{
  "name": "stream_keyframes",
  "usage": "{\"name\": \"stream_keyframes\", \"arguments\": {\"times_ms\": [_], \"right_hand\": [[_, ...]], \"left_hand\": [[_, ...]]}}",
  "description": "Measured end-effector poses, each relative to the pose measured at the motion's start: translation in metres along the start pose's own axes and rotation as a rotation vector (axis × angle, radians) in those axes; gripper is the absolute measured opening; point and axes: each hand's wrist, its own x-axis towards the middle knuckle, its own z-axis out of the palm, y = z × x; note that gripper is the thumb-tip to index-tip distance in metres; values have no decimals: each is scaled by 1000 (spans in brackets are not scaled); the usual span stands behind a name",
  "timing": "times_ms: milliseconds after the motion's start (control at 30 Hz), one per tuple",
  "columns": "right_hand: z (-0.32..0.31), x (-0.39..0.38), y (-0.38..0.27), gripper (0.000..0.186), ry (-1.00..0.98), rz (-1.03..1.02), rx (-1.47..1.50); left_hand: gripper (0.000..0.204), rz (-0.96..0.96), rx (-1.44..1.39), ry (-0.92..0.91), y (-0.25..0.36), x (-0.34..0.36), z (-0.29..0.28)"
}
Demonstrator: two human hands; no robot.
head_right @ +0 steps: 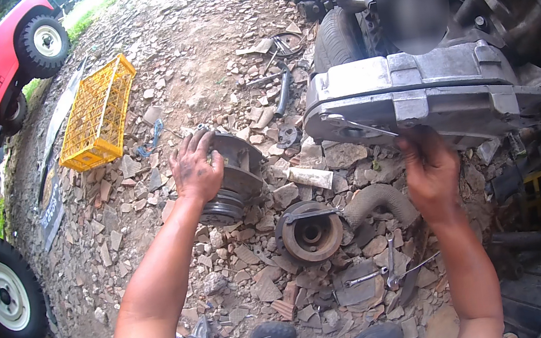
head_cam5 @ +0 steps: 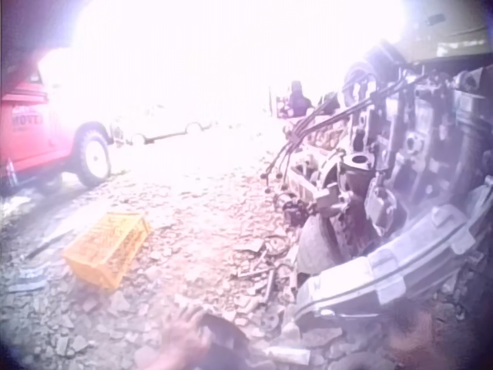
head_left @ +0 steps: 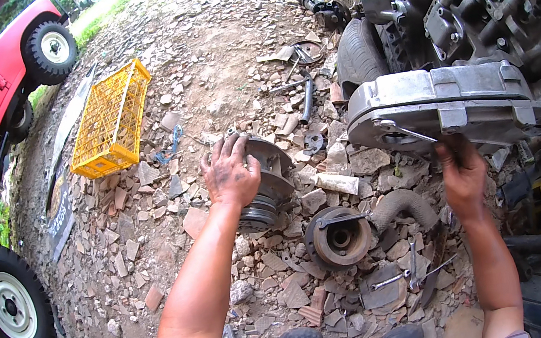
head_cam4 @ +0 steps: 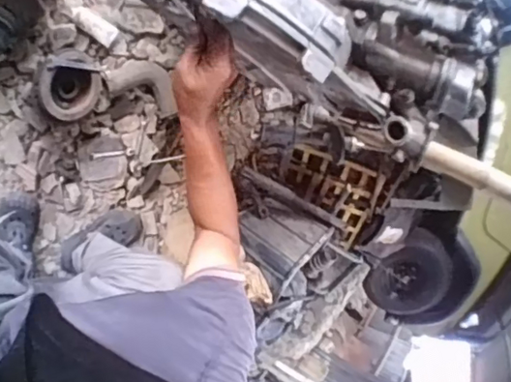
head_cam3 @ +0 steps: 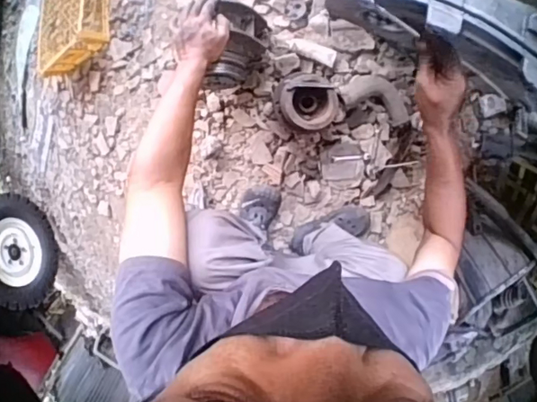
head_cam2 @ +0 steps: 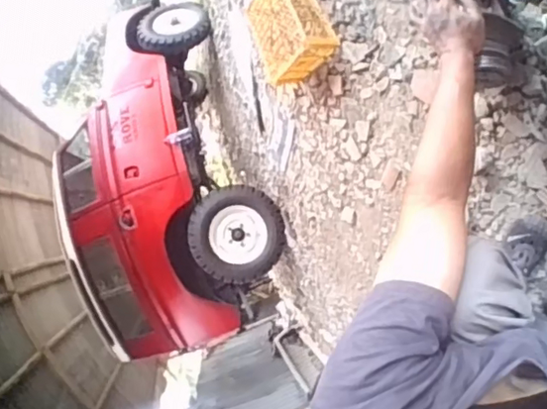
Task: The person is working on a disassembled car engine outdoors. They use a wrench to loosen and tighten bolts on the engine block and a separate pulley assembly. The person repeatedly handles the engine block and pulley, adjusting their positions and inspecting the components.
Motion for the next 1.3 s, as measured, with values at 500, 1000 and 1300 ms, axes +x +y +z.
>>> {"name": "stream_keyframes", "arguments": {"times_ms": [500, 1000, 1300], "right_hand": [[50, -1, 4, 21, -138, 147, 60], [153, -18, -80, 24, -160, 713, 1272], [58, 53, -140, 26, -322, 973, 2092]], "left_hand": [[48, 21, 10, 31, -6, -3, 2], [48, 18, -12, 19, -2, -1, -1], [50, -6, -1, -10, -3, -1, -7]]}}
